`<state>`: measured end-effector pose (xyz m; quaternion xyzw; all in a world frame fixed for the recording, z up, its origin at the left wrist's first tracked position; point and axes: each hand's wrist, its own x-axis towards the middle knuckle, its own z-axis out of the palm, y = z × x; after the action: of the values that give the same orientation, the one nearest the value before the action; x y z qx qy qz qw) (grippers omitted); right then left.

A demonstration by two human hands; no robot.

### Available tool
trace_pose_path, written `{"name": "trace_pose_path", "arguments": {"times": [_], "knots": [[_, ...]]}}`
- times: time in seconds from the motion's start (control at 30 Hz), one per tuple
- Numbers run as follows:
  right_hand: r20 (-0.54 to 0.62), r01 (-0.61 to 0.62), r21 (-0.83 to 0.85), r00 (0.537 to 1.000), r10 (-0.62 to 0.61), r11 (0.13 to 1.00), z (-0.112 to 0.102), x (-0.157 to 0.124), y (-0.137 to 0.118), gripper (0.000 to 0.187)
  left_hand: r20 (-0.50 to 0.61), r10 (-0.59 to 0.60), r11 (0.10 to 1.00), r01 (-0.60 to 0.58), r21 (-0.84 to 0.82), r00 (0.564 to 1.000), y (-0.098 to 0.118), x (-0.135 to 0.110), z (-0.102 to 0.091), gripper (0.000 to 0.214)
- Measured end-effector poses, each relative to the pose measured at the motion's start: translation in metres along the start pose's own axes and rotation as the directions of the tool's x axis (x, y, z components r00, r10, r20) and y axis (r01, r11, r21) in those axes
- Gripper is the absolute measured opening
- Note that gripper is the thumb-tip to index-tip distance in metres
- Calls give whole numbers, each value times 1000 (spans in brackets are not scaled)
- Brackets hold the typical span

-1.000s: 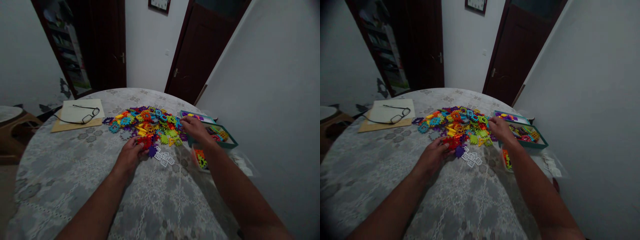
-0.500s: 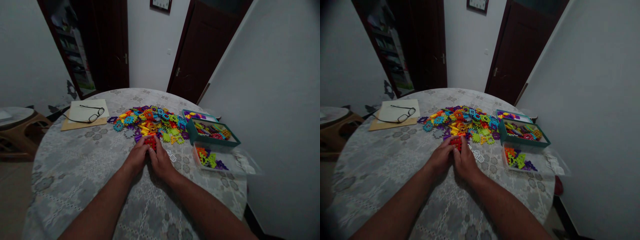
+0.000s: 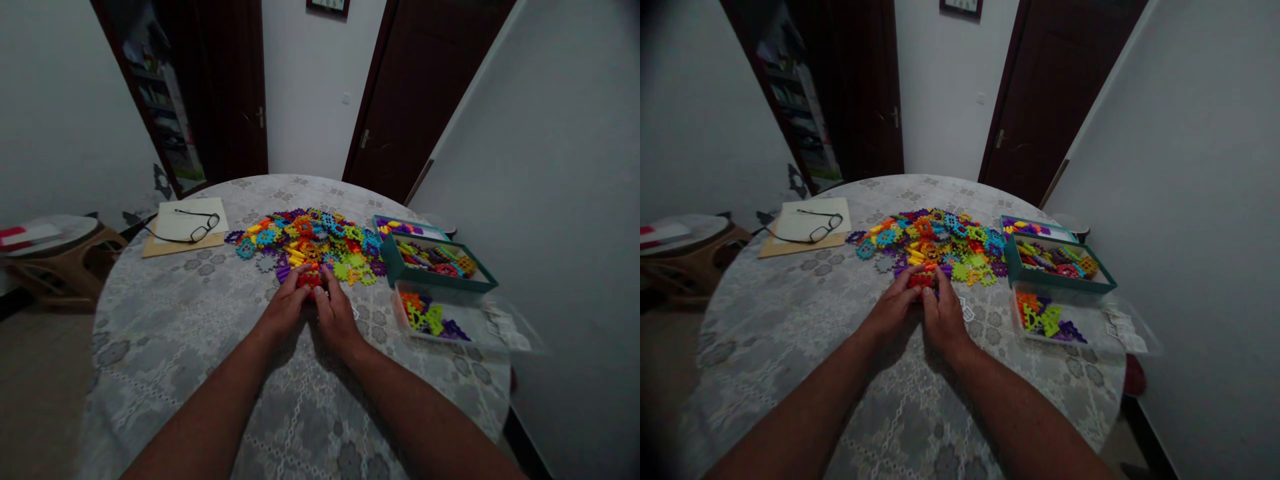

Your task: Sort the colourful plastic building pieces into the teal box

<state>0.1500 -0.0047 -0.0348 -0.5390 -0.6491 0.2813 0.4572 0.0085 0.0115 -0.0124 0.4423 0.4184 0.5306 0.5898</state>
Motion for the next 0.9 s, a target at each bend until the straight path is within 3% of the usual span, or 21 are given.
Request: {"name": "trace_pose_path", "arguments": {"times": [0.27, 0.4, 0.53, 0.67, 0.9], "knots": [[23, 0, -49, 1000, 1, 999, -1, 6, -1, 55, -25, 57, 997, -56, 55, 998, -2, 2, 0, 46], [16, -26, -32, 1000, 26, 999, -6, 8, -4, 52, 5, 8, 999, -8, 54, 1000, -2, 3, -2, 55], [-55, -9, 23, 998, 10, 1000, -7, 10, 0, 49, 55, -24, 997, 20, 73, 998, -6, 5, -6, 67], [-132, 51, 101, 990, -37, 994, -5, 11, 6, 46, 44, 7, 998, -10, 66, 999, -10, 9, -7, 62], [-94, -43, 351, 992, 81, 935, -3, 13, 14, 51, 80, 3, 1000, -2, -15, 997, -10, 9, -5, 52]]}}
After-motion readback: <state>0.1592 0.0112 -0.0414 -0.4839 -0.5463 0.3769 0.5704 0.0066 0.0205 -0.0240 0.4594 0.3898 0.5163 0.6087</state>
